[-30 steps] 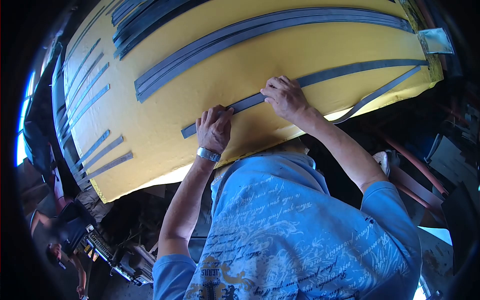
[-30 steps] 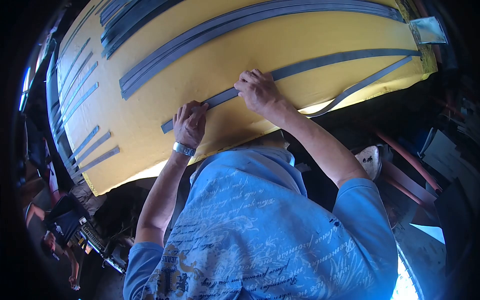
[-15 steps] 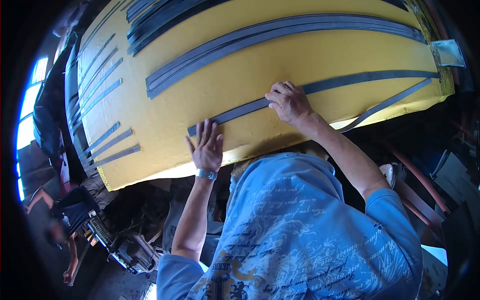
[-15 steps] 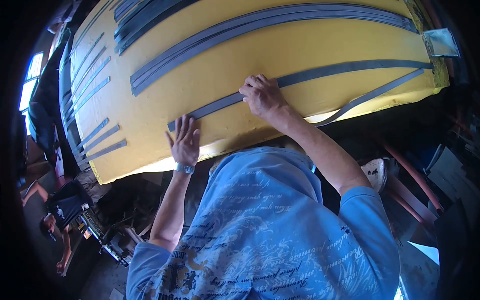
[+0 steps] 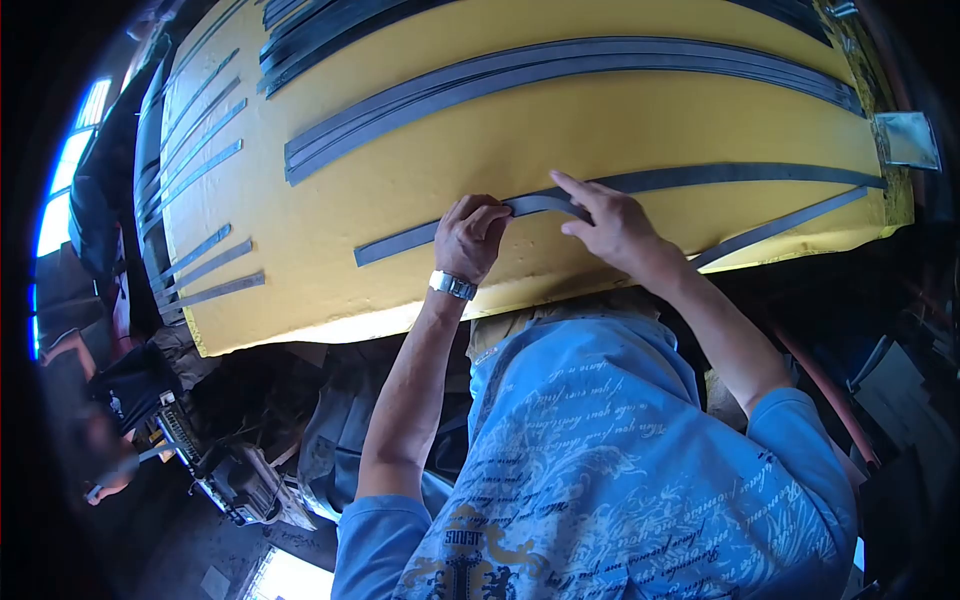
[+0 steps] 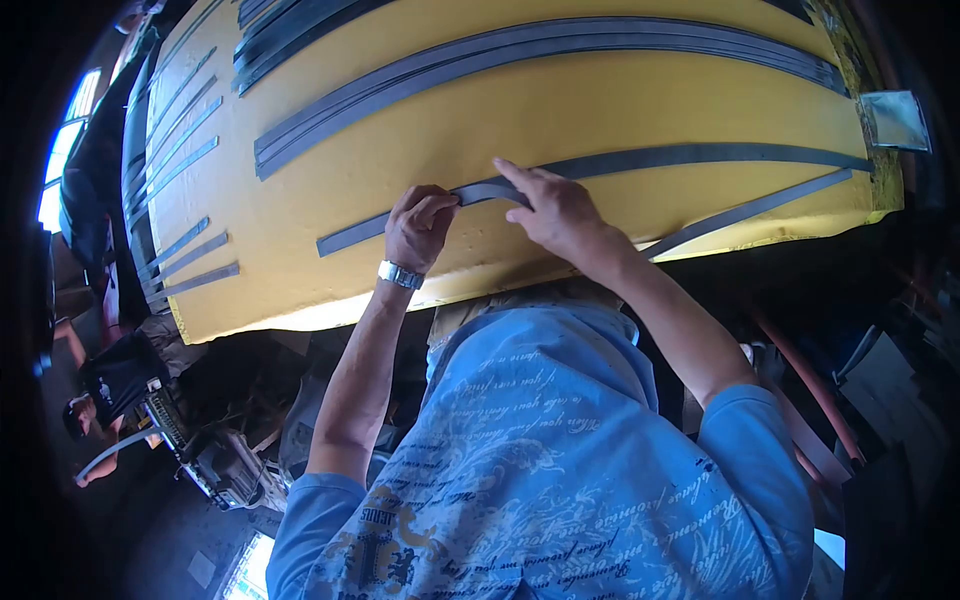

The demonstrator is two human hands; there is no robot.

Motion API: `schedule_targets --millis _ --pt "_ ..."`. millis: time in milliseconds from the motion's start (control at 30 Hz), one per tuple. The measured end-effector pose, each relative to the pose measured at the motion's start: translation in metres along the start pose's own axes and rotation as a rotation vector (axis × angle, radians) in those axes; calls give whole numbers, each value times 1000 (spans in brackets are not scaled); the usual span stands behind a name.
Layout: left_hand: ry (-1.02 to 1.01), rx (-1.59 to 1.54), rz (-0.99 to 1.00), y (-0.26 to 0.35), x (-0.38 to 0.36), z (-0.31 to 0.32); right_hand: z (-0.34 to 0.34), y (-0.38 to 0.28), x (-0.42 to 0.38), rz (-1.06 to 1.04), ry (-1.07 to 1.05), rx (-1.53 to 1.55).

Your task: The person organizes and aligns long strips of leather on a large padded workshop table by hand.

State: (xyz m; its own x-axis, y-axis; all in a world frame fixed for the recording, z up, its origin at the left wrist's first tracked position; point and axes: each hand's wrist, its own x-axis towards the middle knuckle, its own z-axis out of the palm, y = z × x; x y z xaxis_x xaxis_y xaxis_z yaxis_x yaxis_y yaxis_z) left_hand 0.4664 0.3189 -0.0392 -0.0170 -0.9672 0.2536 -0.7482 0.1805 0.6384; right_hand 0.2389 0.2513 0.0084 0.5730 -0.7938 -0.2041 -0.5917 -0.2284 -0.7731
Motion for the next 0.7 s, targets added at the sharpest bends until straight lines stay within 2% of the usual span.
schedule_targets --millis 33,100,167,233,400,467,700 --pt "-11 21 -4 3 2 -1 -14 3 -3 0 -4 -6" --pt "-22 30 -61 10 5 -3 -36 5 -6 188 -155 121" --pt "-43 40 -117 11 6 -4 -42 7 0 230 -192 151" --pt "-42 31 -72 6 6 -3 -40 12 5 71 -55 10" --pt "-43 31 -146 4 0 -7 -30 18 13 13 -15 18" --pt "-48 23 -176 4 -1 -9 -22 22 14 -51 33 -162" --pt "-60 95 -89 3 -2 -6 -12 34 16 -137 101 -284"
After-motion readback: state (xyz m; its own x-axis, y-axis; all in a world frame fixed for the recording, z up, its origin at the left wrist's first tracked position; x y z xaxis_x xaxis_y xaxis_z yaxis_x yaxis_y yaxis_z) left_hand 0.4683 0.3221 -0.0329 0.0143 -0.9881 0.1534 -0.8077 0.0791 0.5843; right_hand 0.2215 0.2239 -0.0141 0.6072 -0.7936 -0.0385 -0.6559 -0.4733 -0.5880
